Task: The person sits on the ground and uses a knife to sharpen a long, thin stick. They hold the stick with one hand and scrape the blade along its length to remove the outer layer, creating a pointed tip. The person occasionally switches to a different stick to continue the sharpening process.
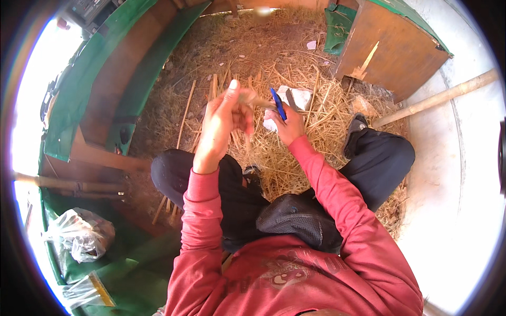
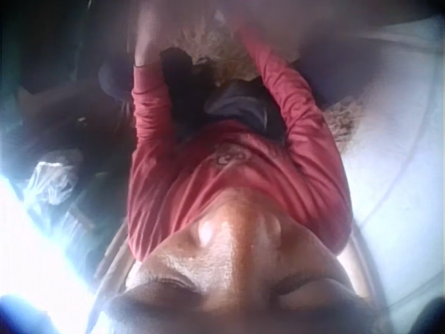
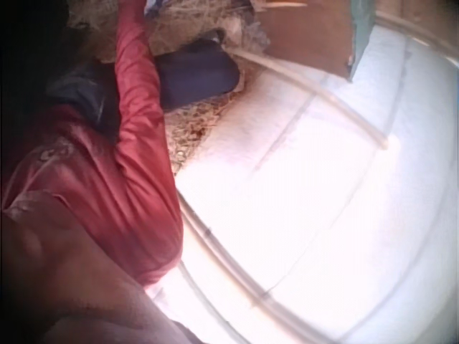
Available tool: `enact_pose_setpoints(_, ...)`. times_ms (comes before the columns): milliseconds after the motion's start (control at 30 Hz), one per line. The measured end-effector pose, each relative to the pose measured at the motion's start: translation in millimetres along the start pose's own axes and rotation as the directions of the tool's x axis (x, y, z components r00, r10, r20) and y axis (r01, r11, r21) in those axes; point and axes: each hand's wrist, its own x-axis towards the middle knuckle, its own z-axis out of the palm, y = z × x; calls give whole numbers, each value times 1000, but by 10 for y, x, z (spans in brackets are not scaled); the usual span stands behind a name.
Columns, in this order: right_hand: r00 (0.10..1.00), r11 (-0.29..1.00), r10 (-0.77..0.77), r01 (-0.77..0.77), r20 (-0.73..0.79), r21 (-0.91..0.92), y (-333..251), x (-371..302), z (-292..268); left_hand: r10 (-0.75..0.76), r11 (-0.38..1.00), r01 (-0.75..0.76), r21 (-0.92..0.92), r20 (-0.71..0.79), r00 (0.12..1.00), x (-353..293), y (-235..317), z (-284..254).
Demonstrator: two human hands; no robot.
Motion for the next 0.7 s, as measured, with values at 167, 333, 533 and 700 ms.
enact_pose_setpoints(167, 998, 996, 63, -62, -13, 70, 315, -37, 37, 474, 725, -528, 443, 234, 849, 276, -188, -37)
enact_pose_setpoints(333, 998, 991, 60, -57, 15, -121, 358, 20, -153, 617, 594, -529, 606, 79, 783, 287, -171, 145)
enact_pose_setpoints(533, 997, 989, -18, 29, 73, -148, 280, 34, -137, 672, 538, -594, 598, 120, 730, 391, -238, -11)
enact_pose_setpoints(700, 997, 973, -55, 65, 52, -223, 272, 115, -258, 691, 579, -623, 526, 89, 718, 311, -208, 41)
